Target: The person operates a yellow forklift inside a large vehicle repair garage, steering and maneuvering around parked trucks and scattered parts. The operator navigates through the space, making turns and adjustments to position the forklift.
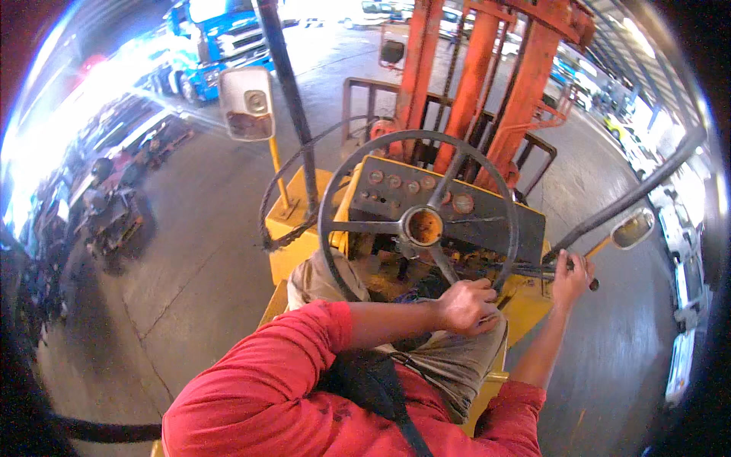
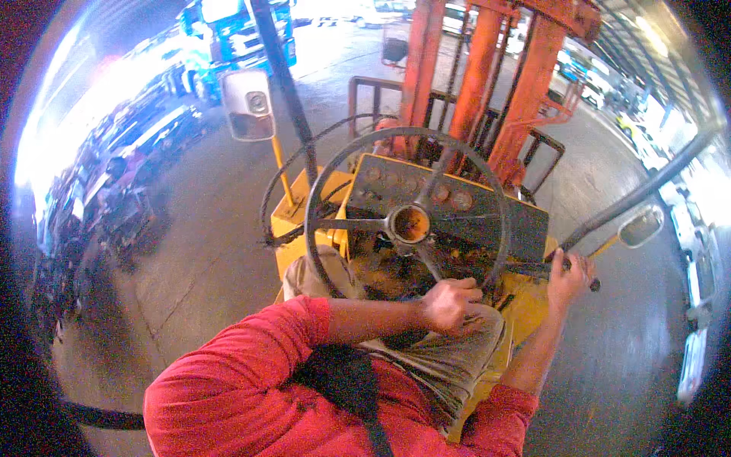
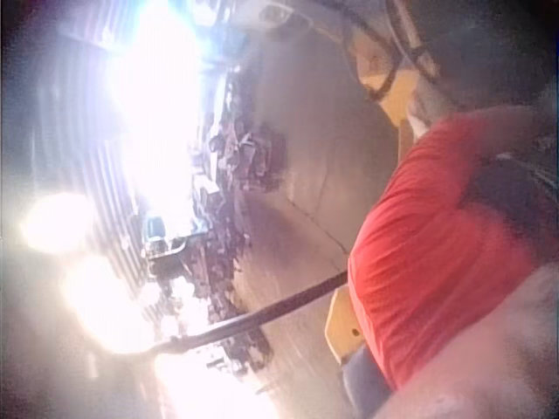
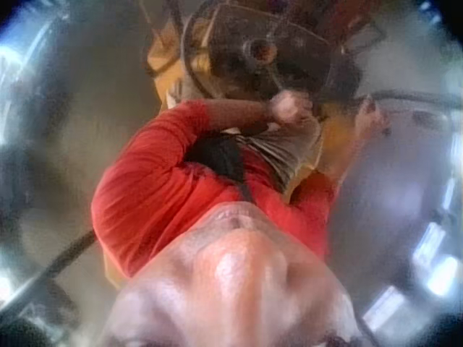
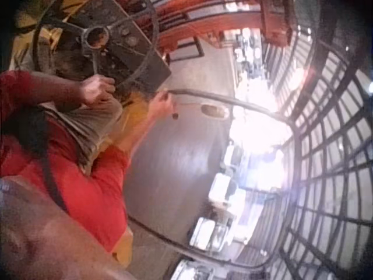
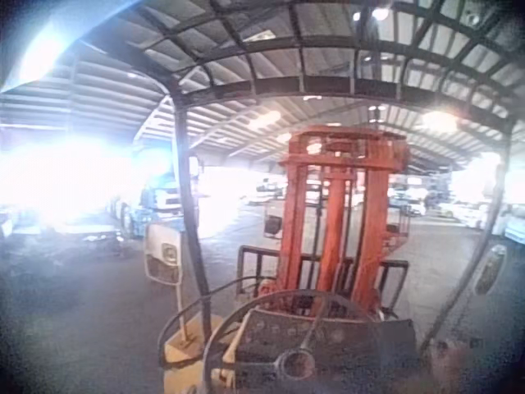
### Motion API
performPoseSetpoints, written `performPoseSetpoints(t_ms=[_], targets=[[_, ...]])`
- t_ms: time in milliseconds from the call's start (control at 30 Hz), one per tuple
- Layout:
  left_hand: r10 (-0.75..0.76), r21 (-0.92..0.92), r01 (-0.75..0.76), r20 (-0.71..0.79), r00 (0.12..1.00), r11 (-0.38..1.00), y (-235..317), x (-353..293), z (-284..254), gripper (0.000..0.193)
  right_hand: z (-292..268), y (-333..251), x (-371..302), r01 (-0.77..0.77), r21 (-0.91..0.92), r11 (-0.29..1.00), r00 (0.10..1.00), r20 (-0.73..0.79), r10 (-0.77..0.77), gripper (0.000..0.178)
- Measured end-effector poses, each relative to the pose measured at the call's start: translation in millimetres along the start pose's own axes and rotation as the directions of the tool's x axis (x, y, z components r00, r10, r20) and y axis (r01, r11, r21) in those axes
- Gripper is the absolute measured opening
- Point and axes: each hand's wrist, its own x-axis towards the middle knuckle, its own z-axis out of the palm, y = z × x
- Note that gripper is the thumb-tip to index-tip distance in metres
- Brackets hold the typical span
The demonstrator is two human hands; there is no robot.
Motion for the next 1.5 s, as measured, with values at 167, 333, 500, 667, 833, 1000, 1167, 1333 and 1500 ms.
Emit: performPoseSetpoints(t_ms=[167, 333, 500, 667, 833, 1000, 1167, 1333, 1500], targets=[[0.024, 0.014, -0.024, -0.011, 1.000, 1.000, 9, 12, -1, 0.018, -25, -5, 5, -0.003, -0.001, 1.000, 1.000, 0.004, 0.003, 0.028], [0.018, -0.007, -0.018, -0.008, 1.000, 1.000, 19, 14, 4, 0.025, -31, 0, -2, -0.015, -0.001, 1.000, 0.999, -0.042, 0.015, 0.027], [0.020, 0.021, -0.021, 0.033, 0.999, 1.000, 16, 16, -4, 0.019, -31, -18, 3, -0.073, 0.011, 0.997, 0.997, -0.009, 0.073, 0.026], [0.019, 0.062, -0.021, 0.040, 0.999, 0.998, 18, 20, -3, 0.027, -21, -7, -1, -0.068, 0.036, 0.997, 0.996, -0.049, 0.070, 0.025], [0.033, 0.068, -0.034, 0.015, 0.999, 0.997, 13, 24, 5, 0.028, -18, -6, 2, -0.057, -0.002, 0.998, 0.996, -0.065, 0.057, 0.023], [-0.002, 0.012, 0.002, 0.049, 0.999, 1.000, 10, 22, 6, 0.027, -9, -2, 2, -0.045, 0.050, 0.998, 0.996, -0.075, 0.049, 0.025], [-0.011, 0.048, 0.008, 0.059, 0.998, 0.999, 15, 27, 5, 0.024, -9, 1, 1, -0.120, 0.032, 0.992, 0.992, -0.020, 0.121, 0.026], [-0.022, 0.056, 0.018, 0.074, 0.997, 0.998, 15, 20, 12, 0.026, -14, 3, 0, -0.101, 0.018, 0.995, 0.995, -0.016, 0.101, 0.028], [-0.010, 0.069, 0.006, 0.046, 0.999, 0.998, 22, 23, 12, 0.027, -17, 3, -1, -0.111, 0.053, 0.992, 0.993, -0.030, 0.113, 0.029]])
